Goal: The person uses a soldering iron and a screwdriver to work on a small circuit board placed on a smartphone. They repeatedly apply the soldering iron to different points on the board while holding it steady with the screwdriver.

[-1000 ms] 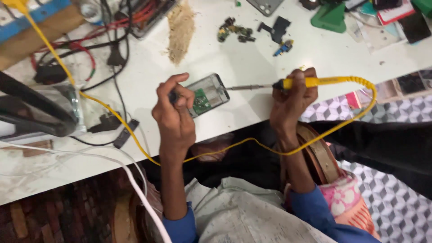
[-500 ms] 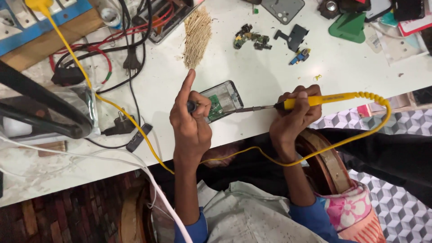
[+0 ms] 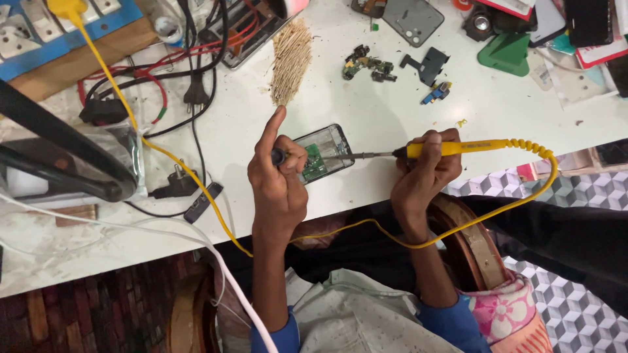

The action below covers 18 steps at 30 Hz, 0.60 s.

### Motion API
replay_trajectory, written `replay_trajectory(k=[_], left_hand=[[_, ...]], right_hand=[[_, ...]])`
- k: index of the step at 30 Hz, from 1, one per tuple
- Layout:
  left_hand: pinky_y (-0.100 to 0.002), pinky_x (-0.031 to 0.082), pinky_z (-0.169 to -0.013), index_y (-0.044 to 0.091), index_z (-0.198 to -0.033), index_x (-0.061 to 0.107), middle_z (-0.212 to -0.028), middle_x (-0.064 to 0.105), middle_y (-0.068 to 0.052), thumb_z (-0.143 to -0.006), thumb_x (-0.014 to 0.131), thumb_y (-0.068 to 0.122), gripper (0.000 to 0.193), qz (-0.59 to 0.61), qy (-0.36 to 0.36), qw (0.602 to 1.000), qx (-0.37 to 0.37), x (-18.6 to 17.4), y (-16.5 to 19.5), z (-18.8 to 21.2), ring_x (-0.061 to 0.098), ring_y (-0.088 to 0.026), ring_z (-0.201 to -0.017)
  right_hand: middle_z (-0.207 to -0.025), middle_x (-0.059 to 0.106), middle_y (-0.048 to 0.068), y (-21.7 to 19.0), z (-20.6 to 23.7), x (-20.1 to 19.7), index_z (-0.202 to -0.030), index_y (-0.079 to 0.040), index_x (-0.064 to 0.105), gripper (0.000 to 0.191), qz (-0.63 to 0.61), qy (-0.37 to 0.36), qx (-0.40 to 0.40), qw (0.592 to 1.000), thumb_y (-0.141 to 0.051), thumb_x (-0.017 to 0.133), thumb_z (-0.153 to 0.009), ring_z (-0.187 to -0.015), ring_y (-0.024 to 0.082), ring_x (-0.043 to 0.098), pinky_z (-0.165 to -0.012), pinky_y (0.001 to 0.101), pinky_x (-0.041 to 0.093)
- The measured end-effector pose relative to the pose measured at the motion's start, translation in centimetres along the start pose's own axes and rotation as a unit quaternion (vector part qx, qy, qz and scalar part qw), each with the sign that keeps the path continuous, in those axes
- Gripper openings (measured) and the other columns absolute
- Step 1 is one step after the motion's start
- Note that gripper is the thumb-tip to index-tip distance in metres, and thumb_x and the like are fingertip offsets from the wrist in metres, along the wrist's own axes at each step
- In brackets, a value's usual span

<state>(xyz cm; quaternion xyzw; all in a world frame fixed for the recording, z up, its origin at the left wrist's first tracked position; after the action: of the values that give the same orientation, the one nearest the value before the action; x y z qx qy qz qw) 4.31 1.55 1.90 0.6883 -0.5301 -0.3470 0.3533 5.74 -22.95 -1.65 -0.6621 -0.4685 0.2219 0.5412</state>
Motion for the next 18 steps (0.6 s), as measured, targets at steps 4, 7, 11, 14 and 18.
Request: replay_trajectory(k=[4, 7, 11, 14, 18], left_hand=[[-0.026, 0.044, -0.067, 0.003, -0.161, 0.035, -0.072, 0.047, -0.002, -0.122, 0.034, 0.036, 0.051, -0.001, 0.004, 1.000, -0.001, -0.05, -0.14, -0.13, 0.043, -0.011, -0.065], [-0.026, 0.043, -0.065, 0.003, -0.161, 0.035, -0.075, 0.047, -0.001, -0.120, 0.032, 0.035, 0.051, 0.000, 0.003, 1.000, -0.021, -0.04, -0.42, -0.07, 0.044, -0.010, -0.064], [-0.026, 0.044, -0.067, 0.003, -0.162, 0.033, -0.072, 0.045, -0.002, -0.122, 0.032, 0.032, 0.049, 0.003, 0.003, 1.000, -0.015, 0.00, -0.25, -0.03, 0.043, -0.011, -0.064], [-0.026, 0.043, -0.066, 0.003, -0.161, 0.033, -0.075, 0.045, -0.002, -0.121, 0.033, 0.030, 0.048, -0.007, 0.005, 1.000, -0.012, -0.03, -0.15, -0.08, 0.043, -0.011, -0.064], [-0.026, 0.043, -0.067, 0.004, -0.162, 0.034, -0.073, 0.044, -0.002, -0.121, 0.034, 0.029, 0.049, 0.012, 0.003, 1.000, -0.011, -0.01, -0.16, -0.13, 0.042, -0.011, -0.065]], right_hand=[[-0.070, 0.048, 0.001, 0.06, -0.20, 0.55, -0.094, -0.006, 0.048, 0.026, -0.010, -0.027, 0.007, 1.000, -0.023, 0.051, -0.114, -0.051, 0.006, 0.039, -0.044, 0.0235, 0.035], [-0.074, 0.053, 0.002, -0.01, -0.07, 0.57, -0.095, -0.005, 0.048, 0.024, -0.008, -0.030, 0.004, 1.000, -0.021, 0.052, -0.113, -0.052, 0.006, 0.041, -0.045, 0.0235, 0.036], [-0.075, 0.054, 0.003, -0.51, 0.22, 0.68, -0.096, -0.003, 0.050, 0.025, 0.041, -0.044, -0.026, 0.998, -0.021, 0.051, -0.113, -0.053, 0.006, 0.044, -0.045, 0.0234, 0.037], [-0.072, 0.053, 0.002, -0.49, 0.21, 0.60, -0.096, -0.004, 0.051, 0.025, 0.046, -0.043, -0.027, 0.998, -0.021, 0.051, -0.114, -0.052, 0.006, 0.043, -0.045, 0.0235, 0.036], [-0.074, 0.056, 0.004, -0.57, 0.23, 0.50, -0.094, -0.003, 0.052, 0.024, 0.058, -0.046, -0.047, 0.996, -0.018, 0.051, -0.112, -0.053, 0.006, 0.044, -0.045, 0.0234, 0.037]])
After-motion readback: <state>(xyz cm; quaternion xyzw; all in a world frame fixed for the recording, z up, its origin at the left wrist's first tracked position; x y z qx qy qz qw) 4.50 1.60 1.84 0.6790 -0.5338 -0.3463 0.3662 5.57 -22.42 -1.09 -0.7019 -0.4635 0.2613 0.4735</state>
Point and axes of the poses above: each hand's wrist, its own z-axis away from the middle knuckle, its own x-axis out of the palm, y = z × x, the point moved 7 cm from there along -z, towards the middle knuckle
